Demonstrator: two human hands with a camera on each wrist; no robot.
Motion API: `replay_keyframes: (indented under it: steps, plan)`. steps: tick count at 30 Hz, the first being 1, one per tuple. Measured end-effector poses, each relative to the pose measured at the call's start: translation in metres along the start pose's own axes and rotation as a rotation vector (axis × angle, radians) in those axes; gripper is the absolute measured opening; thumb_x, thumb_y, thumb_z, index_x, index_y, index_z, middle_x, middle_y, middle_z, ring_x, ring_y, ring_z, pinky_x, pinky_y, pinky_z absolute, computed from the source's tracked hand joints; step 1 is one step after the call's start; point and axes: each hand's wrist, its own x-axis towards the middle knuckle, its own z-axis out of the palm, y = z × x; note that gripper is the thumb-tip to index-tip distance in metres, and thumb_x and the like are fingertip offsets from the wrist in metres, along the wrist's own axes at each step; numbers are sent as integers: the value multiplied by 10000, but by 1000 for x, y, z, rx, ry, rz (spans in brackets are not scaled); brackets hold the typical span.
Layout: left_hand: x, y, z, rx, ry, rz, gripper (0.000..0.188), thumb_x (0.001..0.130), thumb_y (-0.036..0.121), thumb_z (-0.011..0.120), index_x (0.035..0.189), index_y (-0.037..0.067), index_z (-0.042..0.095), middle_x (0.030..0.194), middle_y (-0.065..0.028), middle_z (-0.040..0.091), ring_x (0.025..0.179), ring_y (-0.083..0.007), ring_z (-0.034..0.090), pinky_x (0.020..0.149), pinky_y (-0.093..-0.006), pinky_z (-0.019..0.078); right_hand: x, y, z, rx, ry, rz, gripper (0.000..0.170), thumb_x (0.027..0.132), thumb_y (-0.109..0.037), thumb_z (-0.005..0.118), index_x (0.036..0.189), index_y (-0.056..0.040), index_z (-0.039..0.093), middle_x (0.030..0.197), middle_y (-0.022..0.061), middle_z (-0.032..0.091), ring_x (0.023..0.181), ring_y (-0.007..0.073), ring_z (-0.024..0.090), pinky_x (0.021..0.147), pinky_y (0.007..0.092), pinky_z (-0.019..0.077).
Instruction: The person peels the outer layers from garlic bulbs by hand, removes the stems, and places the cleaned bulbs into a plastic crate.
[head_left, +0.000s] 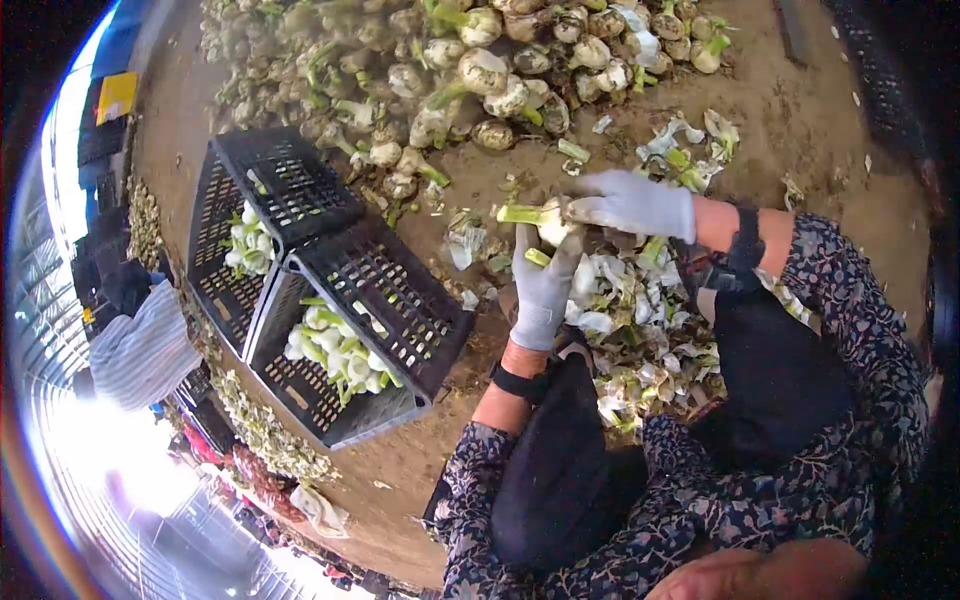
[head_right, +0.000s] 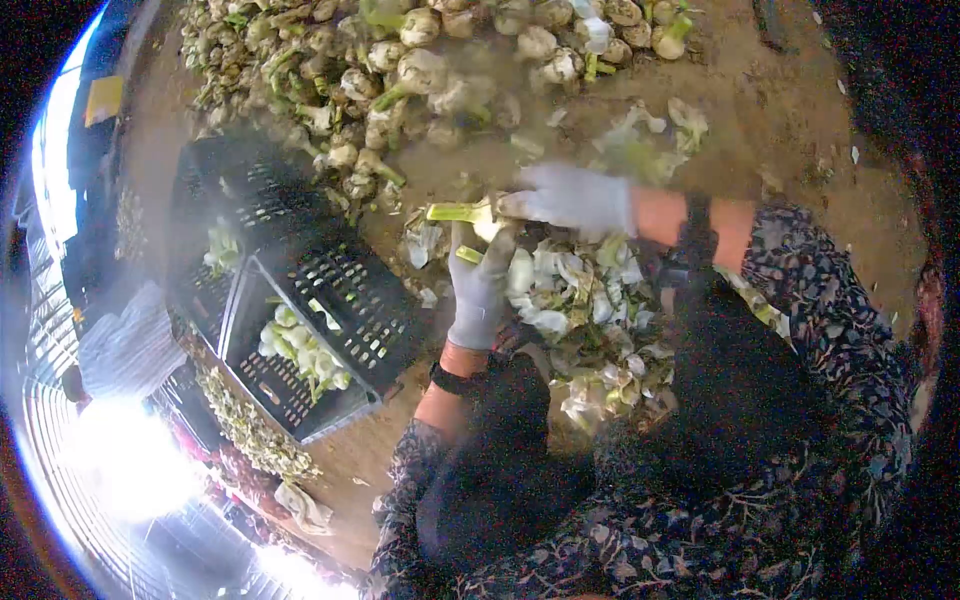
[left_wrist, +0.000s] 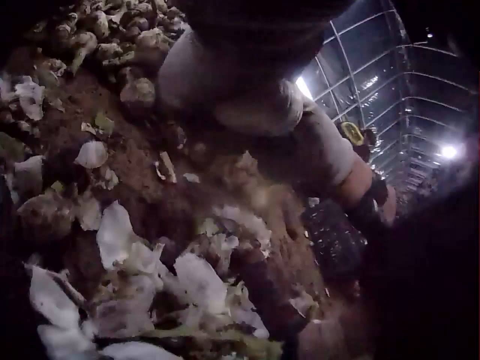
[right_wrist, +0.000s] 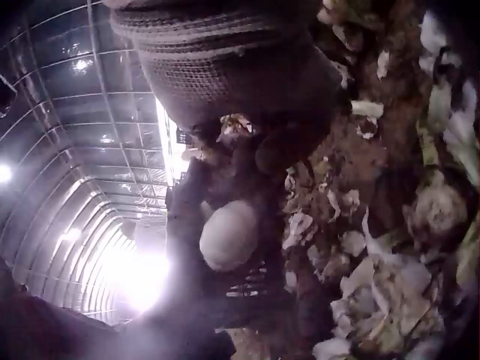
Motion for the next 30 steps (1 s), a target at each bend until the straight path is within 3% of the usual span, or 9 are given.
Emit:
replay_keyframes:
  steps: [1, 2, 7, 14, 17, 20, 22, 26, 30]
  plan:
    - [-4, 3, 0, -36, -2, 18, 521, 869, 142, 653, 1307, 11, 404, 1120, -54, 561, 927, -115, 566, 794, -260, 481, -8, -41, -17, 92, -81, 337, 429, 882, -347, 571, 1159, -20, 582, 924, 239, 646, 840, 361, 625, 749, 416, 498]
    - [-7, 6, 0, 11, -8, 14, 499, 859, 141, 657, 1279, 14, 419, 1101, -54, 567, 912, -111, 568, 783, -257, 482, -2, 5, -4, -36, 201, -46, 426, 850, -338, 601, 1101, 7, 598, 890, 240, 640, 800, 358, 626, 721, 429, 494]
    - [-15, 24, -3, 253, -15, -117, 534, 780, 142, 741, 1209, -49, 486, 1012, -40, 603, 886, -86, 556, 790, -231, 472, -18, -67, -27, -24, -203, 124, 285, 844, -182, 569, 1050, 14, 585, 743, 103, 639, 669, 177, 577, 640, 341, 476]
    - [-17, 27, -11, 527, -47, -51, 304, 790, 72, 681, 1060, -36, 591, 882, -20, 638, 750, -58, 576, 656, -201, 479, -6, -40, -10, -202, -25, -248, 267, 801, -166, 579, 985, 24, 611, 731, 185, 610, 640, 216, 574, 631, 368, 470]
    - [-19, 26, -13, 512, -109, -50, 305, 793, 74, 660, 1065, -46, 594, 899, -26, 648, 781, -66, 589, 698, -208, 485, 0, -55, -35, -91, -304, -115, 316, 797, -166, 586, 1063, 1, 624, 794, 199, 650, 676, 273, 623, 638, 380, 484]
    - [-25, 49, -5, 299, -79, -212, 404, 752, 87, 690, 1112, -69, 593, 939, -41, 658, 822, -83, 592, 746, -235, 490, 16, -16, -63, -682, -233, -194, 317, 801, -178, 586, 1099, -84, 643, 830, 197, 670, 763, 373, 639, 662, 423, 511]
    - [-26, 49, -13, 181, -103, -220, 423, 762, 64, 668, 1148, -77, 568, 956, -41, 655, 835, -85, 599, 739, -236, 497, 14, -27, -74, -1018, -226, 146, 327, 803, -184, 587, 1118, -119, 644, 874, 202, 668, 819, 364, 638, 695, 417, 516]
    - [-24, 59, 0, 370, -117, -181, 445, 765, 68, 682, 1173, -58, 557, 984, -45, 646, 839, -78, 583, 748, -232, 489, -7, -43, -46, 58, -230, -51, 430, 787, -287, 667, 1151, -62, 624, 968, 172, 674, 842, 232, 649, 749, 346, 499]
    - [-24, 51, 3, 272, -128, -150, 431, 756, 118, 685, 1133, -39, 544, 962, -55, 617, 855, -104, 585, 749, -245, 492, -6, -54, -23, 27, -212, -124, 451, 780, -254, 687, 1144, 1, 613, 891, 117, 697, 783, 116, 598, 706, 326, 487]
